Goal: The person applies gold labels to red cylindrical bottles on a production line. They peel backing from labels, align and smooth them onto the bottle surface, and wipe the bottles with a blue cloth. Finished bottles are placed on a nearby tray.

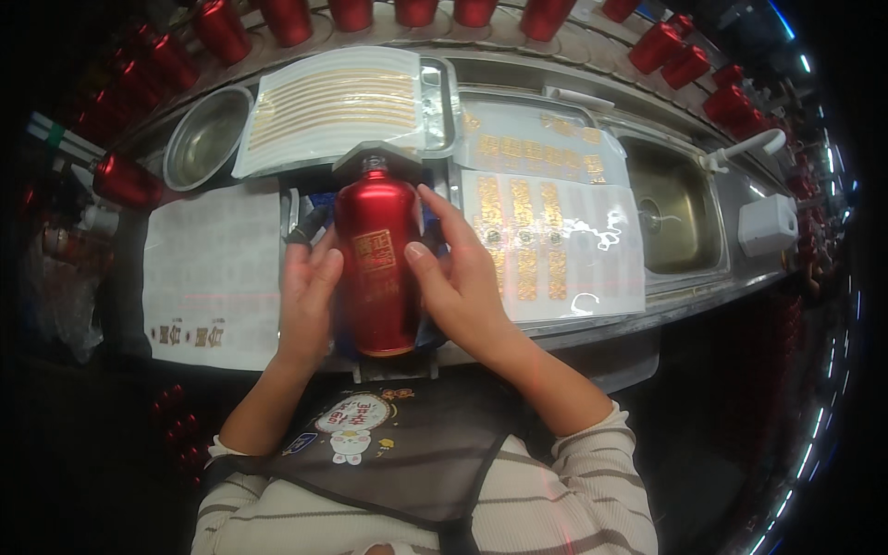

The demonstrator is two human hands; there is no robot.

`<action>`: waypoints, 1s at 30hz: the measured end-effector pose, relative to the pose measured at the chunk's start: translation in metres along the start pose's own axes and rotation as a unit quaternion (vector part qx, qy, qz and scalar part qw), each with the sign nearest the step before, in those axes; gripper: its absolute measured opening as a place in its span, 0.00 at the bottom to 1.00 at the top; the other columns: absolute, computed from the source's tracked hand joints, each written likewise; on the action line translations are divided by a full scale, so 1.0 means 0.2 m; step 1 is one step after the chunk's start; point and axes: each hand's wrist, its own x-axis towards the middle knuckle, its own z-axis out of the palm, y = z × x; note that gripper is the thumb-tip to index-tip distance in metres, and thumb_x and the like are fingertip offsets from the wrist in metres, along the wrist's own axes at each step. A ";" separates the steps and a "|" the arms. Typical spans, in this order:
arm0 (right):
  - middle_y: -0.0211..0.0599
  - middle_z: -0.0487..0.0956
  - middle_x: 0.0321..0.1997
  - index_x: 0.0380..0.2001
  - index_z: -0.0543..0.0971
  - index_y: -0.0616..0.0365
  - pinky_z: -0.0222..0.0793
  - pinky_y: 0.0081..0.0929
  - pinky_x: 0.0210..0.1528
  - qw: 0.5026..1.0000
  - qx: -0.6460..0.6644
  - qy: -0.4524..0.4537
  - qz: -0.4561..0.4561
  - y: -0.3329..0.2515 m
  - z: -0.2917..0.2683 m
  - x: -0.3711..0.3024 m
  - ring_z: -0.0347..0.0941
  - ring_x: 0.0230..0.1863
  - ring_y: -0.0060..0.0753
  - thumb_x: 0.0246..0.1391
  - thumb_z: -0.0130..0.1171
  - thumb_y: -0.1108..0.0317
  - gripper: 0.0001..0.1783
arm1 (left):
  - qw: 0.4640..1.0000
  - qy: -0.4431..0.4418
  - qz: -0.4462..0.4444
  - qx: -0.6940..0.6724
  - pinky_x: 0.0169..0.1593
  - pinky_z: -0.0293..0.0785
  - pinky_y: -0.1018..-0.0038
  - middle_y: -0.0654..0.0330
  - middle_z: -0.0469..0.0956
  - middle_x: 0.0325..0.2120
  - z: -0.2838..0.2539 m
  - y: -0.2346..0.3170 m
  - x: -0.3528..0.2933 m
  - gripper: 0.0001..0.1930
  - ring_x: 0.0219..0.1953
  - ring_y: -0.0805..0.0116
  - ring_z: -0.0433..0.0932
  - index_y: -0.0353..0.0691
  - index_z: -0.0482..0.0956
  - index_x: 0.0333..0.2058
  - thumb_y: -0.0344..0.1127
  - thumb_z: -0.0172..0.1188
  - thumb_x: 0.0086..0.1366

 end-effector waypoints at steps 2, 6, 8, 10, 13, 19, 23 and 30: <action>0.40 0.75 0.54 0.69 0.63 0.60 0.62 0.12 0.24 1.000 0.013 0.015 -0.018 0.04 0.02 0.00 0.66 0.23 0.10 0.61 0.59 0.70 0.34 | 1.000 -0.005 -0.011 -0.020 0.67 0.63 0.67 0.43 0.62 0.67 0.00 -0.01 -0.01 0.19 0.66 0.63 0.66 0.32 0.57 0.57 0.30 0.52 0.73; 0.40 0.74 0.56 0.69 0.63 0.60 0.62 0.12 0.25 0.996 -0.083 0.001 0.014 -0.02 0.03 0.00 0.65 0.25 0.11 0.53 0.68 0.66 0.41 | 0.997 -0.033 0.012 0.066 0.68 0.60 0.64 0.37 0.58 0.67 0.01 0.04 -0.03 0.24 0.67 0.60 0.63 0.27 0.58 0.53 0.31 0.61 0.68; 0.41 0.74 0.57 0.68 0.64 0.61 0.62 0.13 0.26 0.996 -0.092 0.008 0.009 -0.02 0.03 0.00 0.65 0.26 0.12 0.50 0.71 0.64 0.44 | 0.994 -0.040 0.028 0.102 0.70 0.56 0.62 0.36 0.58 0.67 0.03 0.05 -0.04 0.34 0.68 0.58 0.63 0.23 0.55 0.57 0.32 0.67 0.63; 0.42 0.74 0.57 0.68 0.64 0.61 0.63 0.13 0.27 0.995 -0.101 0.011 0.006 -0.03 0.03 0.00 0.65 0.27 0.14 0.48 0.73 0.63 0.45 | 0.994 -0.039 0.028 0.103 0.70 0.57 0.62 0.36 0.58 0.67 0.03 0.04 -0.03 0.31 0.68 0.57 0.62 0.24 0.56 0.55 0.31 0.67 0.64; 0.37 0.75 0.52 0.68 0.63 0.61 0.60 0.12 0.24 0.992 -0.125 0.011 -0.015 -0.03 0.03 0.01 0.63 0.25 0.11 0.49 0.72 0.64 0.45 | 0.995 -0.030 0.019 0.094 0.70 0.57 0.62 0.35 0.57 0.67 0.01 0.02 -0.03 0.27 0.68 0.57 0.61 0.26 0.57 0.51 0.31 0.66 0.64; 0.34 0.77 0.47 0.69 0.61 0.62 0.64 0.10 0.27 0.994 -0.108 0.011 -0.021 0.00 0.04 0.02 0.69 0.26 0.08 0.55 0.66 0.67 0.42 | 0.998 -0.028 0.007 0.060 0.69 0.60 0.63 0.34 0.56 0.67 0.00 0.02 -0.02 0.23 0.68 0.57 0.62 0.28 0.57 0.47 0.31 0.64 0.66; 0.39 0.77 0.49 0.69 0.61 0.62 0.64 0.11 0.24 1.000 0.017 0.020 -0.004 0.03 0.02 0.06 0.68 0.24 0.09 0.58 0.63 0.68 0.37 | 1.000 -0.012 -0.019 0.007 0.68 0.61 0.64 0.34 0.57 0.67 0.00 0.03 -0.01 0.23 0.67 0.58 0.63 0.28 0.58 0.48 0.31 0.63 0.67; 0.37 0.79 0.45 0.67 0.64 0.63 0.61 0.11 0.22 0.998 -0.056 0.024 0.008 -0.01 0.04 0.07 0.65 0.21 0.08 0.53 0.70 0.64 0.41 | 1.000 0.003 -0.013 0.010 0.66 0.64 0.66 0.38 0.62 0.65 0.05 0.05 0.00 0.24 0.65 0.61 0.66 0.27 0.58 0.52 0.29 0.63 0.67</action>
